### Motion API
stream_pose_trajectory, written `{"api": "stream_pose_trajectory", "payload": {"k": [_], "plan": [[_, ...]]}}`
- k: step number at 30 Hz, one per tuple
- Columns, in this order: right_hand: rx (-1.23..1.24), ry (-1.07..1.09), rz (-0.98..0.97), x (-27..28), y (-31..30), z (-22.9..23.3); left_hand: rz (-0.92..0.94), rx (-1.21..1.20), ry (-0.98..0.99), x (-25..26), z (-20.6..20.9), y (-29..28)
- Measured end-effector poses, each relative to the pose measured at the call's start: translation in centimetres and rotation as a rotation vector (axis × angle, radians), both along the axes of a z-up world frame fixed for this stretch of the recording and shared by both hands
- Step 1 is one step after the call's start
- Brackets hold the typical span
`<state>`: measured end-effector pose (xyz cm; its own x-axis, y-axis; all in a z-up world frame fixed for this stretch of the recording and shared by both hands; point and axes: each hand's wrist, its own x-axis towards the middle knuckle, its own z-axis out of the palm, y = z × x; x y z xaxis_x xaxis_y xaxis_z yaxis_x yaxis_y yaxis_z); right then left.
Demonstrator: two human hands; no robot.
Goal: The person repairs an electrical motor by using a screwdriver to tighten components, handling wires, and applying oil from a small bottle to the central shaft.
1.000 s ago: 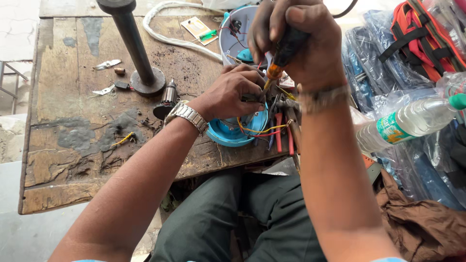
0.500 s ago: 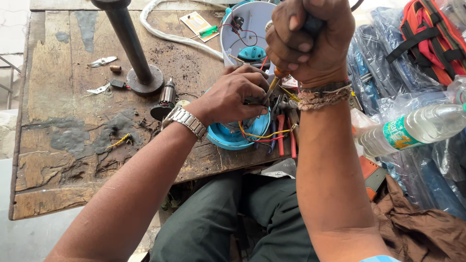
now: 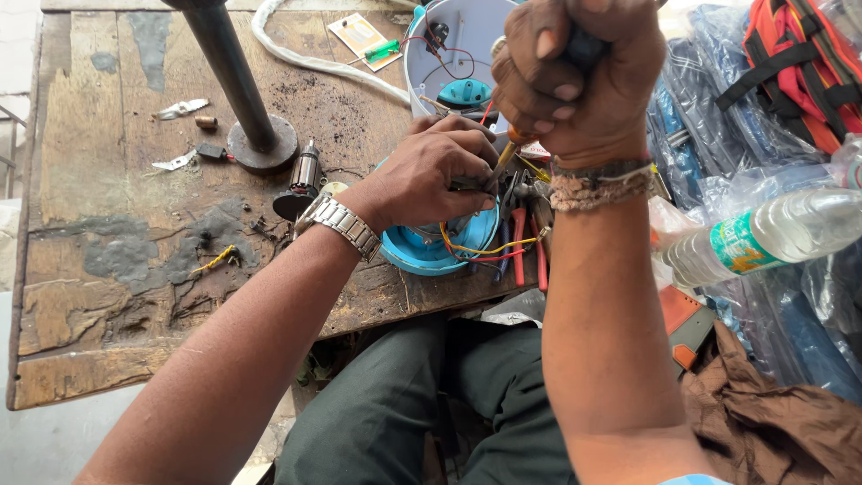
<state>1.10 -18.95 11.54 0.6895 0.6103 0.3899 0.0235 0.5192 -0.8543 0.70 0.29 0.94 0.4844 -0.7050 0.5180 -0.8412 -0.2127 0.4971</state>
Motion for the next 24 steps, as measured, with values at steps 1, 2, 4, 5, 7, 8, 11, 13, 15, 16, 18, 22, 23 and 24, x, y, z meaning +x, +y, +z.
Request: {"api": "stream_pose_trajectory", "payload": {"k": [1,2,4,5,7,8,11,13,15,16,18,22,23,24], "plan": [[0.001,0.001,-0.011,-0.4,0.3,0.1,0.004,-0.002,0.003,0.0,-0.1,0.0],[0.017,-0.067,-0.195,-1.4,0.8,-0.2,0.007,-0.001,0.006,0.0,-0.2,0.0],[0.03,-0.136,-0.375,-2.8,2.3,-0.7,0.014,-0.001,0.009,-0.2,-0.5,-0.2],[0.068,-0.098,-0.727,-3.3,3.3,-0.9,0.017,-0.015,0.018,-0.5,-0.6,-0.4],[0.13,-0.086,-1.078,-3.8,5.4,-0.8,0.019,-0.018,0.005,-0.5,-0.2,-0.1],[0.139,-0.199,-1.212,-4.0,6.1,-0.8,0.002,-0.023,0.024,-0.5,0.0,-0.1],[0.094,-0.316,-1.239,-4.4,5.7,-0.9,0.005,-0.001,0.05,-0.2,0.0,-0.1],[0.036,-0.317,-1.119,-4.1,4.4,-0.7,0.036,0.021,0.059,-0.2,-0.3,-0.3],[-0.039,-0.276,-0.748,-3.2,2.4,0.5,0.028,-0.005,0.024,0.0,-0.4,-0.2],[-0.072,-0.256,-0.632,-2.8,1.4,0.9,0.028,-0.006,0.024,0.0,-0.4,-0.2],[-0.128,-0.341,-0.311,-1.1,0.4,1.7,0.027,0.001,0.033,0.2,-0.3,-0.3],[-0.1,-0.335,0.212,1.1,0.3,1.5,0.017,0.021,0.043,0.1,-0.1,-0.1],[-0.024,-0.243,0.16,0.8,0.5,1.0,0.013,0.015,0.038,0.0,-0.1,0.0],[0.013,-0.187,0.138,0.2,0.7,0.3,0.011,0.009,0.036,-0.1,-0.2,0.0]]}}
